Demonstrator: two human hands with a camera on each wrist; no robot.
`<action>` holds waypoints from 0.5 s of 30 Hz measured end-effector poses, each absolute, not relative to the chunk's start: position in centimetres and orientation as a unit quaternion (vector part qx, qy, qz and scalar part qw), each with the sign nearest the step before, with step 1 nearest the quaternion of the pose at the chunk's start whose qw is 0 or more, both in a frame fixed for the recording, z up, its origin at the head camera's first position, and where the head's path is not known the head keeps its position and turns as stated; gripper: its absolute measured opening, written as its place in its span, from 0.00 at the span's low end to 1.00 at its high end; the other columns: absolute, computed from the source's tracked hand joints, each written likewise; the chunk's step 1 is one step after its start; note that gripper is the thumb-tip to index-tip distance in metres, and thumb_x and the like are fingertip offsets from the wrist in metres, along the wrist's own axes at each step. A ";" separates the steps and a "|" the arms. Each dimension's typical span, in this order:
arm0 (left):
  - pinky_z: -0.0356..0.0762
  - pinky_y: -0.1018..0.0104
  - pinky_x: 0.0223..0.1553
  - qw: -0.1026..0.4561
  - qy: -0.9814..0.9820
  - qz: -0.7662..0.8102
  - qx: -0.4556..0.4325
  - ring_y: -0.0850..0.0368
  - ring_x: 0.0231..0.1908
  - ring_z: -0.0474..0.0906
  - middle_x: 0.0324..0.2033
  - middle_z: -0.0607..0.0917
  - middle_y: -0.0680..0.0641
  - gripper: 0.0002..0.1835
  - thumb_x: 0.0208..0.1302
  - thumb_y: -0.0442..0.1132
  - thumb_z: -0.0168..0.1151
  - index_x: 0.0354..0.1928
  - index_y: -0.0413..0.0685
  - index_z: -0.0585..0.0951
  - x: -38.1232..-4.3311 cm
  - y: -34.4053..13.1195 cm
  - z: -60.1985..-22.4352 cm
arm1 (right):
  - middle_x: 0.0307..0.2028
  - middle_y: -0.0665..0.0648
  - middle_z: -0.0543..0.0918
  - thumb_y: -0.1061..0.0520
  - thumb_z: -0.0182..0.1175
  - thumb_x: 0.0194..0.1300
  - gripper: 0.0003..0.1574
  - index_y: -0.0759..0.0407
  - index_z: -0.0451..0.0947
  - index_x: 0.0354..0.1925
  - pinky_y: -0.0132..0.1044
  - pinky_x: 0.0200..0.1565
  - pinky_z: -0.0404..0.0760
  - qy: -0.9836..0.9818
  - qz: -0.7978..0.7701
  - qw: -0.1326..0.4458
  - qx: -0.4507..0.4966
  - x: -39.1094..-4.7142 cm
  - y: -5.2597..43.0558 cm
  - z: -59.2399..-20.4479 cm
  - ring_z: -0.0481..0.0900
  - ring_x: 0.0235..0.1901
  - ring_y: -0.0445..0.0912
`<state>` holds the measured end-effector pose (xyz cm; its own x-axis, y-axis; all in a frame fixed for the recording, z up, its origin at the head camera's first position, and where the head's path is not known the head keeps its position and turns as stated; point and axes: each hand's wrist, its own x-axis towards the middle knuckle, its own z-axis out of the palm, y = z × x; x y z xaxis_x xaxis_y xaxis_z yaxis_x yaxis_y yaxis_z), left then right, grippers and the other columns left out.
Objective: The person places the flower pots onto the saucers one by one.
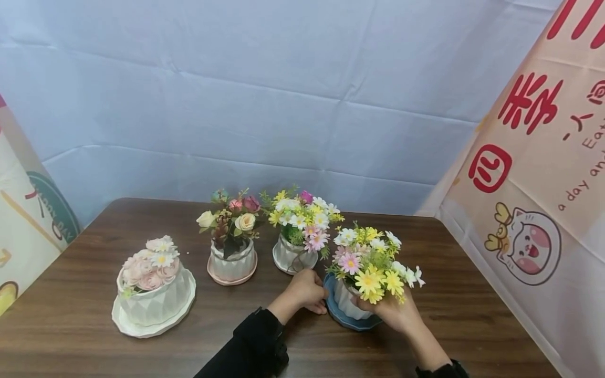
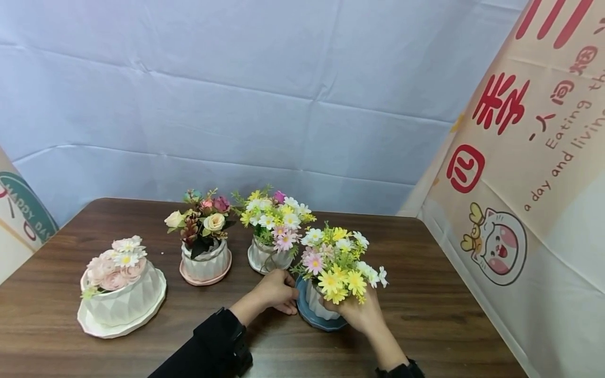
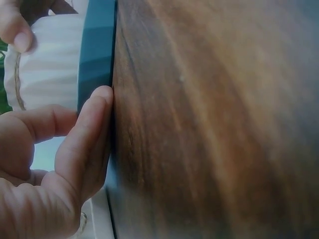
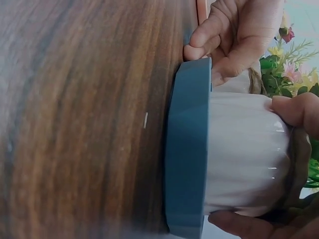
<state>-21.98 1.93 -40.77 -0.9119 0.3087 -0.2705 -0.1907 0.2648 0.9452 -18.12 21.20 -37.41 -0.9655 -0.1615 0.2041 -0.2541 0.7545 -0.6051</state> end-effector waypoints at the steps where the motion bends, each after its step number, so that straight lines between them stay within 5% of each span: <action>1: 0.79 0.63 0.19 0.207 0.768 0.605 0.038 0.50 0.15 0.79 0.16 0.79 0.38 0.10 0.56 0.22 0.57 0.41 0.24 0.72 -22.0 1.9 -40.8 | 0.51 0.59 0.76 0.50 0.74 0.44 0.44 0.64 0.69 0.57 0.47 0.46 0.74 -0.933 0.335 0.069 0.108 -18.1 21.2 -37.5 0.74 0.48 0.51; 15: 0.79 0.63 0.18 0.208 0.772 0.600 0.041 0.48 0.15 0.80 0.13 0.78 0.37 0.07 0.54 0.21 0.56 0.36 0.28 0.72 -22.1 2.0 -40.6 | 0.51 0.60 0.76 0.51 0.74 0.44 0.45 0.64 0.68 0.57 0.48 0.45 0.75 -0.930 0.341 0.070 0.114 -18.1 21.3 -37.6 0.74 0.49 0.52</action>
<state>-22.12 1.96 -40.60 -0.9103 0.3127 -0.2713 -0.1857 0.2772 0.9427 -18.13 21.29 -37.60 -0.9640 -0.1646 0.2089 -0.2605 0.7415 -0.6183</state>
